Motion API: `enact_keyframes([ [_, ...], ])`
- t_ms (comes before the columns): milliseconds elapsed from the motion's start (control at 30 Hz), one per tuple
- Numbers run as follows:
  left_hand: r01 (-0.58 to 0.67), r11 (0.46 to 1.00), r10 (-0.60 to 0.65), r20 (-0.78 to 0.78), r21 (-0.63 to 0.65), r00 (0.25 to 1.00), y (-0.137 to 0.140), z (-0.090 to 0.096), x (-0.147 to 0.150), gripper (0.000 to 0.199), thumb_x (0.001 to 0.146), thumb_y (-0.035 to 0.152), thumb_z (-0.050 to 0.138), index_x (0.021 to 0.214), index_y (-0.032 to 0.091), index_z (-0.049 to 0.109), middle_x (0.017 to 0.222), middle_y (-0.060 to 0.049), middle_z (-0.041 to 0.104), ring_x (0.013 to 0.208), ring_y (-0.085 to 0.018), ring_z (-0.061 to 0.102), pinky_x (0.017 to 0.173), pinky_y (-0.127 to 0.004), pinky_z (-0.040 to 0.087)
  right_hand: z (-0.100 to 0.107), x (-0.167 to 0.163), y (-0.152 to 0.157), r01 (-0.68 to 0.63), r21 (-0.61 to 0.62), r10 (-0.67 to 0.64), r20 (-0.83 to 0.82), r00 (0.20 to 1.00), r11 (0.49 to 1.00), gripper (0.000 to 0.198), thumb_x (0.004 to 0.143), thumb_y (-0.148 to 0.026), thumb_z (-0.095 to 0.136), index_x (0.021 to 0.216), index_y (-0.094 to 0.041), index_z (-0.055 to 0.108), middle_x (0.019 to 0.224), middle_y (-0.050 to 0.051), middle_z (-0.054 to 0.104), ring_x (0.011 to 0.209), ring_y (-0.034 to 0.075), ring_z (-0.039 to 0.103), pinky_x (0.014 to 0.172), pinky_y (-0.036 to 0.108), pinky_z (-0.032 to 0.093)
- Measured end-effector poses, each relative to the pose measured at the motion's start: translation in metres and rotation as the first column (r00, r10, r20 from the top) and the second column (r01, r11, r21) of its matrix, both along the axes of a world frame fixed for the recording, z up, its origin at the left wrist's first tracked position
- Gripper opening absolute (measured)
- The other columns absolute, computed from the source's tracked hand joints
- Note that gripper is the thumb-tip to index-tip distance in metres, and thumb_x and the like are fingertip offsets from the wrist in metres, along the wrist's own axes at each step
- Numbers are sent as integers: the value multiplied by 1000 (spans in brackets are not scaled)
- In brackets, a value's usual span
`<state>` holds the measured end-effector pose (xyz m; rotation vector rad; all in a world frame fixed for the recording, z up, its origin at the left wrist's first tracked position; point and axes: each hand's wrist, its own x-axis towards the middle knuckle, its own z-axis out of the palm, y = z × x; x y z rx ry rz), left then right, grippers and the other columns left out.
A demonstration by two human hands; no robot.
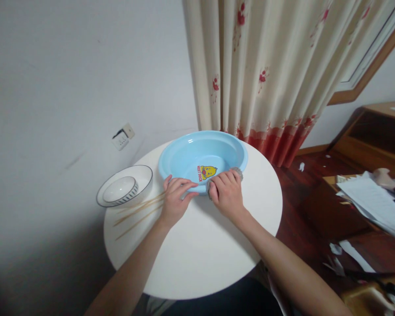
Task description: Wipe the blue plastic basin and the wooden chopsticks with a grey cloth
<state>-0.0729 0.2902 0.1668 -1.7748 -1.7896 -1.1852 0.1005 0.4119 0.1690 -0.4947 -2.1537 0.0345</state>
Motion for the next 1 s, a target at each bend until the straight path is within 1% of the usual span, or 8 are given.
enact_keyframes([
  [200,-24,999,25,26,-40,999,0,-2,-3,11,94,35,73,102,30,78,97,-1,75,100,-20,67,122,-50,25,-3,10,36,3,-70,-9,-75,997,998,26,101,-21,44,84,-24,64,85,5,65,94,25,58,104,48,40],
  [300,-32,998,33,31,-47,999,1,-3,-5,11,94,34,73,102,30,78,96,-1,75,100,-20,67,122,-50,25,-2,12,42,2,-93,-10,-84,996,996,28,100,-21,43,82,-24,63,83,4,64,92,25,57,103,48,41],
  [400,-23,999,24,31,-24,999,1,-4,-6,11,95,34,72,103,30,78,97,-1,74,99,-20,67,122,-49,26,-2,10,35,32,-96,-41,-86,995,995,28,101,-20,42,82,-24,62,82,4,62,92,25,56,107,49,39],
  [500,-3,1000,3,27,-4,1000,0,-3,-6,12,95,33,71,104,29,78,97,-1,73,100,-19,67,123,-48,25,-2,6,16,60,-74,-65,-70,995,995,26,102,-20,43,86,-23,63,86,6,64,95,26,55,110,51,37],
  [633,-15,1000,15,32,-27,999,1,-2,-5,13,95,35,70,104,30,78,98,-1,74,101,-20,67,124,-49,24,-3,-4,-13,56,-50,-56,-15,998,997,20,102,-21,47,100,-23,67,98,7,68,105,27,55,114,52,32],
  [733,-24,999,25,24,-45,999,2,0,-5,13,95,36,70,103,30,78,97,-1,74,101,-20,66,124,-49,24,-2,-9,-24,56,-55,-57,-5,998,997,21,102,-22,49,110,-22,68,106,8,70,109,28,55,115,51,30],
  [867,-11,999,11,16,-48,1000,2,0,-7,13,96,35,69,103,29,77,98,-1,74,102,-20,66,124,-48,24,1,-8,-22,29,-55,-28,13,1000,998,22,103,-23,49,111,-24,70,103,7,72,106,26,58,114,49,32],
  [1000,-5,999,5,9,-53,1000,0,-2,-7,13,97,35,68,106,29,76,100,-2,75,102,-21,66,123,-48,24,1,0,-4,24,-45,-23,12,1000,999,22,103,-24,49,105,-23,71,98,6,71,101,25,59,112,47,35],
])
